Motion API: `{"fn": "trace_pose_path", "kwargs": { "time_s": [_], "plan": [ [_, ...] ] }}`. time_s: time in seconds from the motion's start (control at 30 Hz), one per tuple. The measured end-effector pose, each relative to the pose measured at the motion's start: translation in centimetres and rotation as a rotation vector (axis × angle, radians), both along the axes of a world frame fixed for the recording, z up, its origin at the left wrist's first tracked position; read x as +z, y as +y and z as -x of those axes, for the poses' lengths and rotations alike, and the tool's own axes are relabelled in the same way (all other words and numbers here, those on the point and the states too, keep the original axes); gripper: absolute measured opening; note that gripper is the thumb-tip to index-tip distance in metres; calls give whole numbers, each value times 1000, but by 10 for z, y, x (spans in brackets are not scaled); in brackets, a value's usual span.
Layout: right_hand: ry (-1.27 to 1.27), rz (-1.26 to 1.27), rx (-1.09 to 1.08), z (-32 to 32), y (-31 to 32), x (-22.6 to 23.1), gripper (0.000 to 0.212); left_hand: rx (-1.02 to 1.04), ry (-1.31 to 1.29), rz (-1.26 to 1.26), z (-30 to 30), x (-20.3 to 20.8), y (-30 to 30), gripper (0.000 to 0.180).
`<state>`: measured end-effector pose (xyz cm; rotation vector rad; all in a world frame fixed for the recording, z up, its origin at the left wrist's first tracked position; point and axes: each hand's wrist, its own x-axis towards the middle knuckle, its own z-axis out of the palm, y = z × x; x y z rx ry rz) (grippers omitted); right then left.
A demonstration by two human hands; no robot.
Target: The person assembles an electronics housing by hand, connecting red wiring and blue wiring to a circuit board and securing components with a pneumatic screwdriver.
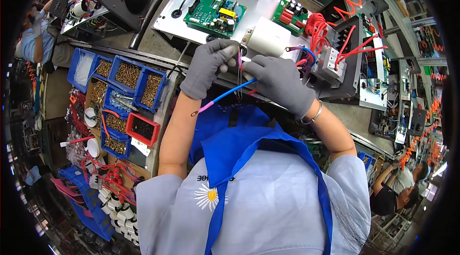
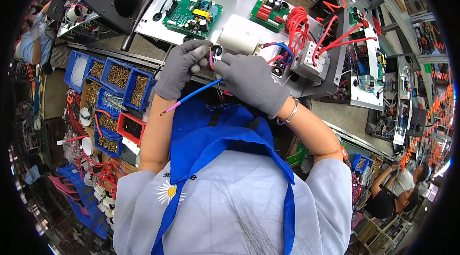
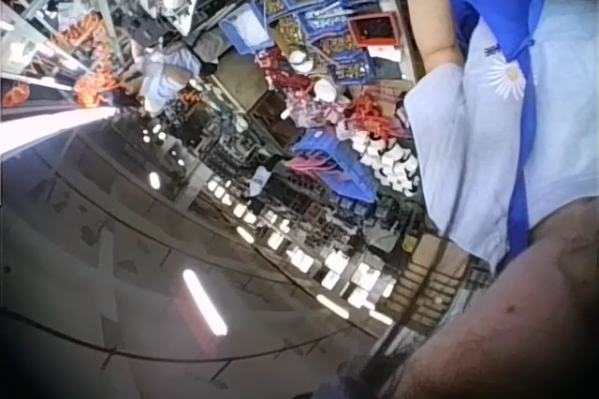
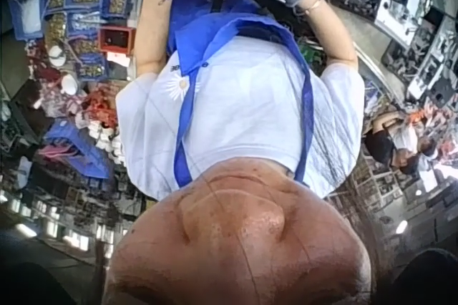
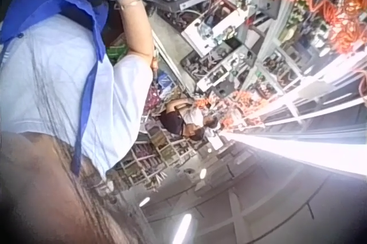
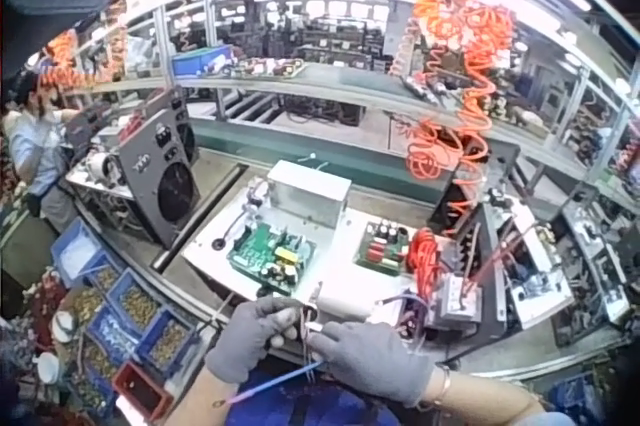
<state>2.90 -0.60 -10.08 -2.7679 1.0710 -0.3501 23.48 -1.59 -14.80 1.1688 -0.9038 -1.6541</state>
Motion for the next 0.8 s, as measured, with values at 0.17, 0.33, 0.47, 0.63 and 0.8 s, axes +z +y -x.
{"fn": "trace_pose_path", "kwargs": {
  "time_s": [0.17, 0.33, 0.47, 0.63, 0.8],
  "plan": [
    [71, 8, 26, -2, 0, 4, 25, -1, -188, 105, 8, 6, -1, 24],
    [16, 31, -7, -2, -2, 8, 20, 83, 30, 52, 21, -7, -3, 23],
    [-3, 23, -141, 0, -2, 47, 18, 70, 361, -89, 19, -8, -8, 21],
    [426, -154, -18, 5, -6, 72, 21, 176, 442, -84, 25, -10, -16, 20],
    [723, -256, 175, 4, -5, 54, 23, 240, 470, -123, 31, -4, -20, 19]
  ]
}}
